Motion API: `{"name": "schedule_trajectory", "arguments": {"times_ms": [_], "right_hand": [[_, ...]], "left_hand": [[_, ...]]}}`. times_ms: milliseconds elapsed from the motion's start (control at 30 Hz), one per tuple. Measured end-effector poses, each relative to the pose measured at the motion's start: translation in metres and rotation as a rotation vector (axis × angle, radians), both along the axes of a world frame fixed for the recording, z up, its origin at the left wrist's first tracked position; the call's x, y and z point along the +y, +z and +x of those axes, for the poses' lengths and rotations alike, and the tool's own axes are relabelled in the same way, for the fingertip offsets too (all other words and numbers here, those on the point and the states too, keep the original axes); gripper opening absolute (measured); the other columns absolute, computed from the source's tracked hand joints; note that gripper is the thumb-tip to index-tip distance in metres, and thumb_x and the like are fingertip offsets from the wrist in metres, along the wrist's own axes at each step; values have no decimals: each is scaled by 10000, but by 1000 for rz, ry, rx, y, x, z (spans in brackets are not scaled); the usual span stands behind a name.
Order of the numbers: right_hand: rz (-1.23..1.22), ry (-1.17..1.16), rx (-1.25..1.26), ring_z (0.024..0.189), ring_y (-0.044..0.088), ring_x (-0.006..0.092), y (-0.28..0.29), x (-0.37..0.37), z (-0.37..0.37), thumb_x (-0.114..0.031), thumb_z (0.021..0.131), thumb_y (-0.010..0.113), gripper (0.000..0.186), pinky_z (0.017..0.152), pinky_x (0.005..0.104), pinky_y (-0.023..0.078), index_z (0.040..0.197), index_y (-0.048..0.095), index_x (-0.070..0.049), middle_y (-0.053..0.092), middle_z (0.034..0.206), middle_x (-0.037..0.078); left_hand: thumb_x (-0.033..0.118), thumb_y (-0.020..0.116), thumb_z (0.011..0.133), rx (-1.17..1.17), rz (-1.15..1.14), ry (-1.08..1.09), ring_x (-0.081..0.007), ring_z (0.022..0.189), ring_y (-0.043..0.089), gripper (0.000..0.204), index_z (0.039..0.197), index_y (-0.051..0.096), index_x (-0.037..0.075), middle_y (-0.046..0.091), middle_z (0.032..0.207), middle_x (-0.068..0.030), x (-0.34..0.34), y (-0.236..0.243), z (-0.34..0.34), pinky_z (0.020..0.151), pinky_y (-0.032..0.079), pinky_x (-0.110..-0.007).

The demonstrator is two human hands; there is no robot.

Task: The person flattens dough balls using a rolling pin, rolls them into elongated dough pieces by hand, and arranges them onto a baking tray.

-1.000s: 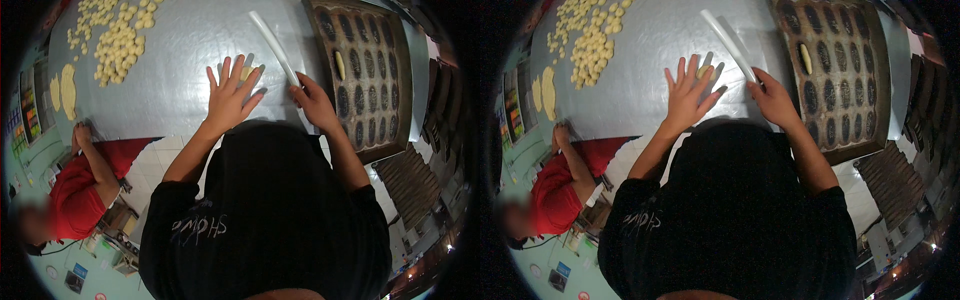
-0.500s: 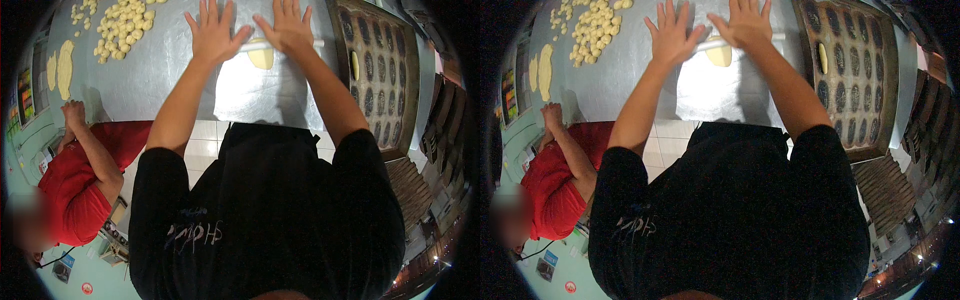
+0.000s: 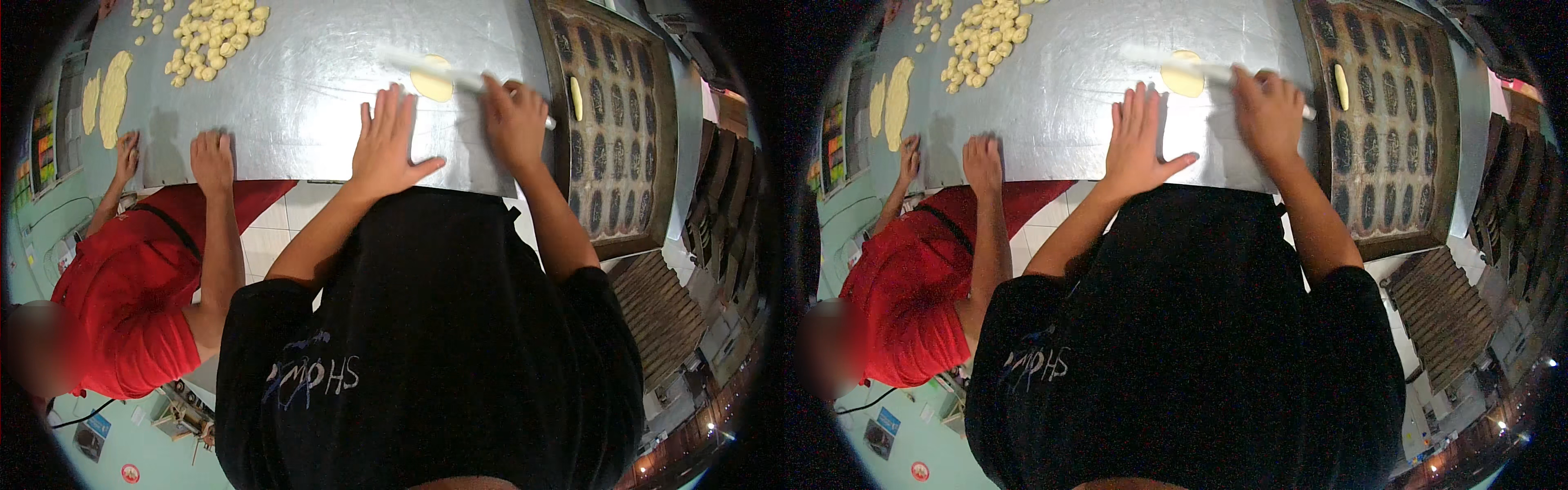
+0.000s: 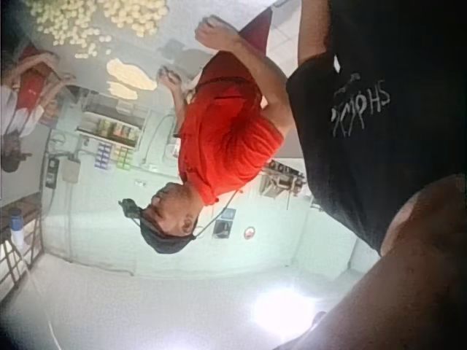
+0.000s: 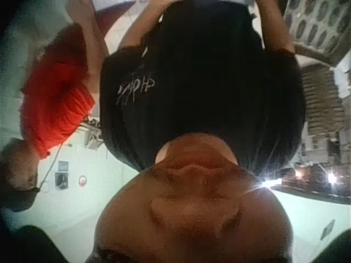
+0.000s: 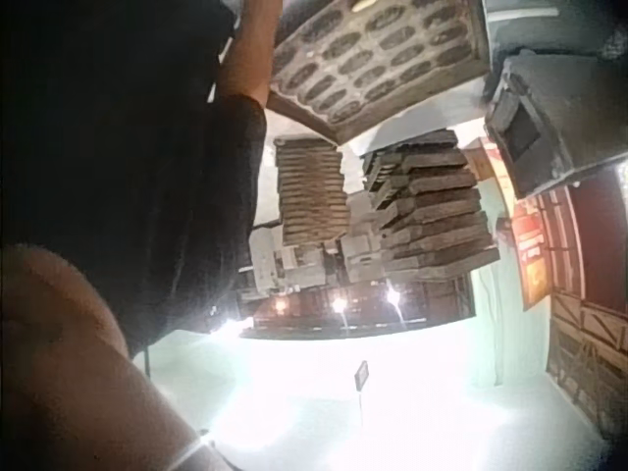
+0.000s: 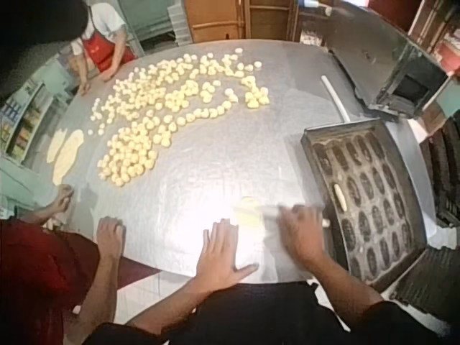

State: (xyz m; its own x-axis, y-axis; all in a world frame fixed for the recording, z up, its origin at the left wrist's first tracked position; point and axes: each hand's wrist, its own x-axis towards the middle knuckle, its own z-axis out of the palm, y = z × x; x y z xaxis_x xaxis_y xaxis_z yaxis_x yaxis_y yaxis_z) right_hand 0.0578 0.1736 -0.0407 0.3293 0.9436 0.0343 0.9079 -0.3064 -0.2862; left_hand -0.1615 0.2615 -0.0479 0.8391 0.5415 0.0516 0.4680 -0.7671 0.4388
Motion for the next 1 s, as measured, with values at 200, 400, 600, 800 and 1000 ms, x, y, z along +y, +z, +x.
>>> {"name": "schedule_trajectory", "arguments": {"times_ms": [200, 400, 600, 800, 1000], "right_hand": [[367, 253, 120, 1350, 383, 319, -27, 64, -5, -231, 909, 570, 470, 1100, 469, 306, 1361, 510, -116, 425, 1439, 181], [39, 267, -164, 1441, 260, 259, -26, 61, -17, -539, 963, 381, 717, 1173, 482, 168, 1496, 291, -69, 282, 1562, 106], [-102, 292, -26, 1453, 229, 308, -10, -34, -44, -537, 960, 400, 743, 1172, 527, 139, 1515, 235, -71, 206, 1586, 131], [158, 173, 91, 1452, 209, 344, 4, 29, -58, -560, 924, 465, 784, 1151, 587, 108, 1495, 285, -55, 223, 1570, 177], [-123, 153, -123, 1446, 237, 292, -12, 31, -102, -614, 924, 397, 808, 1163, 549, 132, 1489, 292, -46, 234, 1570, 158]], "left_hand": [[773, 719, 575, -6, 36, 85, -431, 1454, 118, 1351, 1457, 197, -107, 176, 1534, -311, 58, -9, 55, 1135, 68, -617], [835, 669, 541, 142, 185, -1, -340, 1467, 159, 1368, 1488, 209, -39, 225, 1549, -237, 57, -10, 54, 1142, 85, -603], [753, 619, 702, 88, 4, -51, -355, 1462, 176, 1188, 1479, 218, -50, 209, 1553, -246, -25, 6, -9, 1136, 89, -615], [436, 677, 828, -89, -209, 148, -446, 1403, 257, 925, 1458, 221, -66, 272, 1506, -288, -20, 12, -39, 1091, 156, -657], [439, 537, 915, 95, 43, 290, -446, 1429, 189, 782, 1465, 267, -46, 243, 1525, -288, 17, -1, -61, 1146, 79, -573]]}}
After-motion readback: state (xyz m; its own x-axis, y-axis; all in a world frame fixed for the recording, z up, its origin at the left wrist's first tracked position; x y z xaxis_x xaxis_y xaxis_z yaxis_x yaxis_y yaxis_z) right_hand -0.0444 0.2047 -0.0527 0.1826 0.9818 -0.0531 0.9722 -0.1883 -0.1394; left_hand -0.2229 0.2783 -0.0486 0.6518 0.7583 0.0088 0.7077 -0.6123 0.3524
